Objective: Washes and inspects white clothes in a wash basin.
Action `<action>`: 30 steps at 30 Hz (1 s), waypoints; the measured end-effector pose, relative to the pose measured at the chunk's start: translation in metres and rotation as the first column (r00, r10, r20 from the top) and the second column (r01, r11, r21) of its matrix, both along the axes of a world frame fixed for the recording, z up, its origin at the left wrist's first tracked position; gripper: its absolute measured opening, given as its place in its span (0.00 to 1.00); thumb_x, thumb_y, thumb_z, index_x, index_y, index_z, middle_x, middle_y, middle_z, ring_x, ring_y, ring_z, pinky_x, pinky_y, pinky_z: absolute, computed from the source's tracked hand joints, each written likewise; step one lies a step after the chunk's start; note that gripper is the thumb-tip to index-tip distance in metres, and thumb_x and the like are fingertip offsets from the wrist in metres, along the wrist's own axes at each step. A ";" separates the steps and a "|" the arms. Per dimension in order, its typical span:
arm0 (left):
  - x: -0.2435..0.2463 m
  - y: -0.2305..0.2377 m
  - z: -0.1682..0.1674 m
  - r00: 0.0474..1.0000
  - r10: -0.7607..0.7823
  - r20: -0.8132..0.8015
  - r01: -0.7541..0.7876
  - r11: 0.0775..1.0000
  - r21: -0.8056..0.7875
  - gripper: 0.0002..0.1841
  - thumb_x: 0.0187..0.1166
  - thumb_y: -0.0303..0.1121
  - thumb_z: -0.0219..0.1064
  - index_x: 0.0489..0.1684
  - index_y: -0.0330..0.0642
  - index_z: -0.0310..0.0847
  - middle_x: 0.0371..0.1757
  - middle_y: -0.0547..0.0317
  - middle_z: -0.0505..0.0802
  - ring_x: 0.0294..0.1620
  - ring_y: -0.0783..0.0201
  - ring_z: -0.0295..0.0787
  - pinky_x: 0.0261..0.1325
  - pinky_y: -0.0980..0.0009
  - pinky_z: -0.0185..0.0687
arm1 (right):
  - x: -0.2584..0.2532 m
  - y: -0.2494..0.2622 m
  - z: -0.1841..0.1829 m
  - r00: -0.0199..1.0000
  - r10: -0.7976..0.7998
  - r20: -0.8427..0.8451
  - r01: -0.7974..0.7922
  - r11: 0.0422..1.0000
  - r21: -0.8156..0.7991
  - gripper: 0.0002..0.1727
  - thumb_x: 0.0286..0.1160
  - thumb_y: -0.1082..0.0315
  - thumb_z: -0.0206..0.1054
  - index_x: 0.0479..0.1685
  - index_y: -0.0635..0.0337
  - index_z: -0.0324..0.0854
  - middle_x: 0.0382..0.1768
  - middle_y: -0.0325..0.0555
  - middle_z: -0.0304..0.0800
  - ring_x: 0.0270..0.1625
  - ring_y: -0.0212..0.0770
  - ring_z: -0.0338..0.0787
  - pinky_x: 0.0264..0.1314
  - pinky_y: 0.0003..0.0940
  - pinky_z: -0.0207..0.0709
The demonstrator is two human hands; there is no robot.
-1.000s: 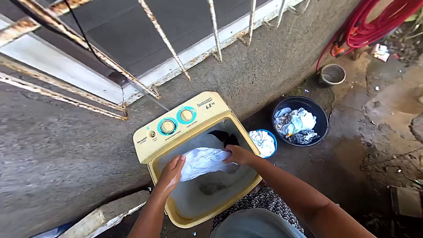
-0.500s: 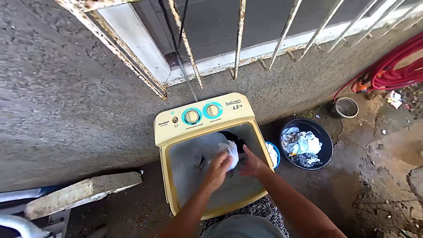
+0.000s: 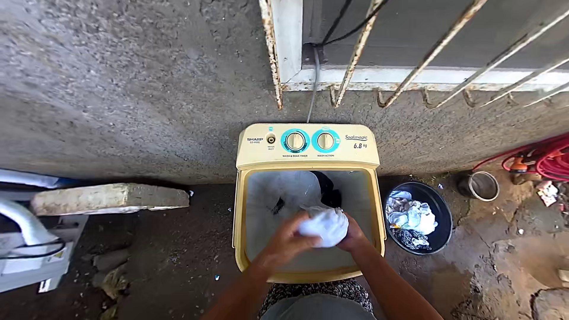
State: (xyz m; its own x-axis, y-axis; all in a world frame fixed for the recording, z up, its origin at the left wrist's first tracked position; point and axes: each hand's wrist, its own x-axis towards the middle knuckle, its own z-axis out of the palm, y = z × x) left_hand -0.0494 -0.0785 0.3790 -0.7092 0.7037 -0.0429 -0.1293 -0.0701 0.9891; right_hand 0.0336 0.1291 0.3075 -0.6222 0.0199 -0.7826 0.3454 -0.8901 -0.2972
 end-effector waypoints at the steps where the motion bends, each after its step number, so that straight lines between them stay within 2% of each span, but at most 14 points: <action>1: -0.013 -0.006 -0.007 0.991 0.087 0.101 -0.086 0.996 -0.010 0.10 0.78 0.39 0.65 0.43 0.41 0.83 0.38 0.70 0.90 0.42 0.78 0.86 0.50 0.73 0.86 | 0.000 0.004 0.003 0.998 0.048 0.044 -0.048 0.999 0.011 0.32 0.93 0.44 0.32 0.60 0.56 0.78 0.48 0.51 0.91 0.52 0.48 0.92 0.55 0.50 0.86; 2: -0.025 -0.011 -0.014 0.974 0.160 0.162 -0.159 0.987 -0.019 0.11 0.82 0.38 0.57 0.39 0.45 0.85 0.37 0.72 0.90 0.42 0.78 0.86 0.53 0.71 0.85 | -0.003 0.008 0.009 0.988 0.110 0.113 -0.117 0.992 0.055 0.31 0.94 0.43 0.33 0.67 0.55 0.75 0.52 0.53 0.90 0.54 0.49 0.91 0.55 0.51 0.86; 4: -0.041 -0.018 -0.024 0.965 0.235 0.115 -0.232 0.972 -0.035 0.15 0.84 0.33 0.52 0.33 0.46 0.87 0.37 0.74 0.88 0.44 0.78 0.84 0.55 0.73 0.81 | -0.011 0.014 0.024 0.928 0.279 0.245 -0.338 0.909 0.244 0.28 0.96 0.47 0.37 0.77 0.54 0.69 0.57 0.55 0.88 0.54 0.51 0.92 0.52 0.49 0.88; 5: -0.045 -0.021 -0.026 0.968 0.250 0.028 -0.247 0.967 -0.066 0.15 0.83 0.31 0.53 0.31 0.43 0.87 0.38 0.72 0.88 0.46 0.79 0.83 0.57 0.75 0.79 | -0.012 0.017 0.028 0.873 0.379 0.305 -0.476 0.796 0.375 0.26 0.97 0.50 0.40 0.82 0.53 0.66 0.62 0.55 0.86 0.57 0.50 0.90 0.54 0.48 0.87; 7: -0.049 -0.026 -0.029 0.955 0.248 -0.163 -0.274 0.947 -0.169 0.16 0.82 0.31 0.55 0.30 0.35 0.88 0.44 0.64 0.89 0.51 0.77 0.82 0.61 0.75 0.77 | -0.007 0.024 0.029 0.765 0.498 0.409 -0.639 0.499 0.586 0.29 0.95 0.51 0.47 0.87 0.57 0.65 0.74 0.61 0.80 0.72 0.55 0.83 0.69 0.57 0.79; 9: -0.052 -0.030 -0.038 0.936 0.251 -0.246 -0.312 0.915 -0.257 0.17 0.82 0.32 0.56 0.32 0.31 0.90 0.49 0.55 0.90 0.57 0.73 0.82 0.66 0.72 0.75 | 0.000 0.026 0.020 0.760 0.478 0.441 -0.633 0.390 0.668 0.30 0.95 0.51 0.49 0.88 0.59 0.65 0.75 0.65 0.78 0.74 0.58 0.82 0.72 0.59 0.75; 12: -0.052 -0.030 -0.057 0.930 0.317 -0.187 -0.365 0.861 -0.354 0.16 0.84 0.31 0.58 0.37 0.28 0.90 0.56 0.47 0.89 0.60 0.67 0.83 0.68 0.67 0.75 | 0.005 0.022 0.016 0.859 0.344 0.380 -0.506 0.448 0.737 0.28 0.95 0.56 0.51 0.84 0.64 0.68 0.68 0.63 0.84 0.64 0.53 0.88 0.64 0.51 0.81; 14: -0.050 -0.028 -0.068 0.935 0.349 -0.063 -0.345 0.855 -0.387 0.16 0.86 0.32 0.56 0.42 0.27 0.88 0.61 0.45 0.87 0.62 0.63 0.82 0.69 0.63 0.76 | 0.005 0.019 0.022 0.933 0.258 0.251 -0.357 0.573 0.738 0.25 0.95 0.60 0.52 0.81 0.66 0.68 0.63 0.60 0.86 0.57 0.46 0.91 0.58 0.42 0.86; 17: -0.043 -0.024 -0.077 0.852 0.461 0.249 -0.390 0.875 -0.288 0.13 0.88 0.29 0.55 0.51 0.28 0.83 0.50 0.52 0.90 0.52 0.67 0.87 0.62 0.65 0.83 | 0.003 0.020 0.041 0.985 0.156 0.075 -0.166 0.719 0.674 0.20 0.95 0.65 0.49 0.76 0.66 0.71 0.56 0.55 0.89 0.51 0.43 0.93 0.53 0.38 0.89; 20: -0.040 -0.026 -0.080 0.679 0.543 0.494 -0.522 0.830 -0.195 0.10 0.86 0.27 0.52 0.41 0.37 0.80 0.38 0.57 0.91 0.43 0.66 0.89 0.54 0.65 0.86 | 0.006 0.023 0.062 0.993 0.102 -0.060 -0.038 0.755 0.655 0.18 0.95 0.67 0.46 0.70 0.67 0.73 0.53 0.52 0.90 0.50 0.42 0.93 0.53 0.39 0.90; 23: -0.039 -0.028 -0.076 0.578 0.582 0.572 -0.617 0.770 -0.160 0.11 0.85 0.26 0.52 0.33 0.41 0.79 0.32 0.58 0.91 0.39 0.64 0.90 0.50 0.63 0.88 | 0.009 0.023 0.085 0.974 0.129 -0.185 0.031 0.736 0.676 0.17 0.94 0.68 0.42 0.64 0.65 0.73 0.46 0.47 0.92 0.44 0.39 0.94 0.49 0.36 0.91; 26: -0.038 -0.028 -0.066 0.666 0.610 0.429 -0.589 0.783 -0.199 0.13 0.89 0.29 0.55 0.31 0.40 0.78 0.28 0.62 0.89 0.34 0.69 0.88 0.47 0.66 0.88 | 0.005 0.018 0.102 0.965 0.158 -0.208 0.036 0.708 0.705 0.17 0.95 0.67 0.41 0.61 0.64 0.74 0.40 0.44 0.92 0.37 0.36 0.93 0.41 0.32 0.90; 28: -0.042 -0.034 -0.064 0.855 0.514 0.067 -0.455 0.807 -0.376 0.16 0.88 0.36 0.60 0.28 0.36 0.80 0.28 0.61 0.86 0.33 0.70 0.83 0.45 0.68 0.82 | -0.001 0.015 0.109 0.951 0.212 -0.224 0.015 0.694 0.719 0.17 0.95 0.66 0.41 0.58 0.62 0.75 0.39 0.43 0.92 0.35 0.34 0.92 0.38 0.30 0.89; 30: -0.048 -0.035 -0.059 0.958 0.229 -0.172 -0.286 0.755 -0.590 0.18 0.85 0.38 0.63 0.44 0.24 0.84 0.46 0.38 0.88 0.48 0.49 0.85 0.57 0.50 0.79 | -0.008 0.008 0.113 0.918 0.310 -0.248 -0.029 0.675 0.737 0.17 0.93 0.65 0.42 0.58 0.61 0.76 0.40 0.41 0.91 0.38 0.32 0.92 0.41 0.29 0.89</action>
